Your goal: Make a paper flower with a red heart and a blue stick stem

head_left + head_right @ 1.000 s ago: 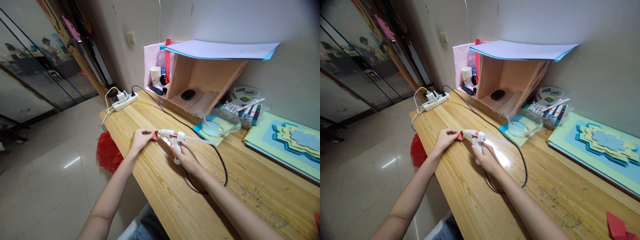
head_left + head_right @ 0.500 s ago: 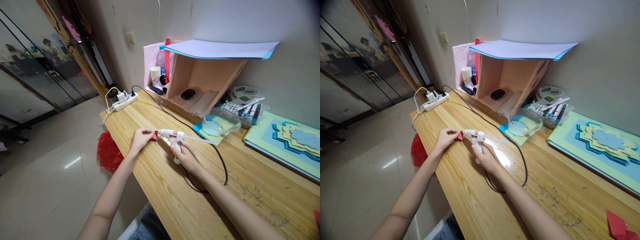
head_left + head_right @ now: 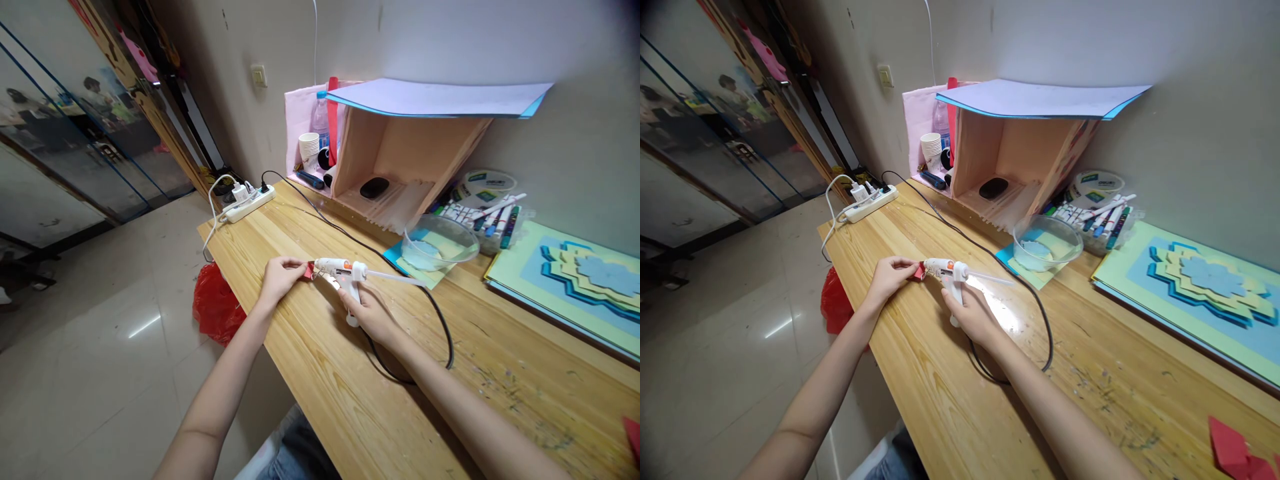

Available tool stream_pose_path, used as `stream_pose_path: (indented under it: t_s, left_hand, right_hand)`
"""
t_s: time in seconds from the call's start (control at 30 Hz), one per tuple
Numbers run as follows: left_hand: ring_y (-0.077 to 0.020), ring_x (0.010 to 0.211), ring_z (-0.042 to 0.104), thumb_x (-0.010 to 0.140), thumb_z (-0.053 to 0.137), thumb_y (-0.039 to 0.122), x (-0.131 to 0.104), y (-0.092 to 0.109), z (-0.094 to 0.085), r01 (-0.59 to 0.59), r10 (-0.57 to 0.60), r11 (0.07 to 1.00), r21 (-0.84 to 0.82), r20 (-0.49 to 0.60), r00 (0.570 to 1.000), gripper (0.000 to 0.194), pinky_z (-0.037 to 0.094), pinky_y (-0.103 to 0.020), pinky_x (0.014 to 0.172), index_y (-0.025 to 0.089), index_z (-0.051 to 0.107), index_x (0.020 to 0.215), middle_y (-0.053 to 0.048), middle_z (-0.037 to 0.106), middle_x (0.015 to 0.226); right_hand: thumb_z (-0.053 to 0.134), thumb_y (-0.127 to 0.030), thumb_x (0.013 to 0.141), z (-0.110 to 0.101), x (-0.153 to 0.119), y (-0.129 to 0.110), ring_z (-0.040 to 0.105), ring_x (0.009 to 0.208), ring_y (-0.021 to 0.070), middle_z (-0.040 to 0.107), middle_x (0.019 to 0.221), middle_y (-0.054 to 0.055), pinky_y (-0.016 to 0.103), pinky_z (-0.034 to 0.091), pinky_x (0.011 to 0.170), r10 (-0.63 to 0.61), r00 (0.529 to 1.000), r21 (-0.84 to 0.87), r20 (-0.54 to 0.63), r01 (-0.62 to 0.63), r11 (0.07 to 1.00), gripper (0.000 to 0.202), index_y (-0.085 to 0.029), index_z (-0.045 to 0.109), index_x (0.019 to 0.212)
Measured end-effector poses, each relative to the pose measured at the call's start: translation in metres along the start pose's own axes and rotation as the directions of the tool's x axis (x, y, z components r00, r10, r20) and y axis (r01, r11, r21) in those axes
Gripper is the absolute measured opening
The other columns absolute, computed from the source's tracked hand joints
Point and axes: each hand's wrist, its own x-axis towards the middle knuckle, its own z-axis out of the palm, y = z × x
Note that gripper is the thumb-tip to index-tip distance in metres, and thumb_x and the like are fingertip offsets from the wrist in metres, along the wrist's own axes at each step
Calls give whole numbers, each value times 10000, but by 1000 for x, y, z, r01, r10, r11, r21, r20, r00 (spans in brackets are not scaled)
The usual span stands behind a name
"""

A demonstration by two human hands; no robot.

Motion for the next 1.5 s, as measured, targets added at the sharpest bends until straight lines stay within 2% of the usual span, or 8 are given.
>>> stream_pose_path:
  t_s: [0.9,1.0,1.17,1.23,1.37,1.5]
  left_hand:
    - [-184,622,658,609,698,280,-1,0,-2,-60,60,997,48,-9,998,206,515,-261,597,120,680,738,-79,698,695]
    - [-178,621,656,633,681,284,-3,2,-1,-99,101,991,92,-13,995,194,518,-254,592,123,680,741,-75,699,696]
    - [-155,605,640,663,661,296,-6,5,-1,-225,232,955,192,-17,972,197,521,-247,594,126,690,758,-65,699,707]
    - [-153,606,641,661,666,300,-7,5,-2,-229,236,959,169,-24,971,208,523,-250,596,122,687,766,-66,698,715]
    - [-160,610,648,642,691,316,-8,6,-7,-176,176,984,11,-71,982,252,526,-261,604,103,669,776,-77,694,719]
    - [-129,606,625,618,722,305,-22,18,-10,-176,170,981,-81,-81,982,257,497,-219,587,99,666,761,-67,691,708]
  right_hand:
    - [428,-412,818,0,0,2,508,572,157,559,596,-9,260,375,566,3,1000,-46,3,-3,999,286,-186,603,812]
    - [416,-411,827,-1,1,1,512,584,157,566,622,-8,264,378,588,-2,1000,-106,4,2,994,295,-180,600,836]
    - [423,-414,834,-1,1,-3,518,603,156,577,659,-6,266,386,619,-3,1000,-132,7,4,991,297,-175,592,883]
    - [422,-423,835,0,1,-2,519,607,157,579,668,0,265,387,621,10,1000,-123,-7,-11,992,311,-167,591,886]
    - [408,-465,835,-1,9,0,517,601,156,568,662,6,255,385,586,42,994,-68,-103,-49,996,355,-155,576,878]
    - [403,-432,836,-2,38,1,513,586,156,570,645,15,248,362,561,-89,985,-184,-147,61,981,313,-167,562,783]
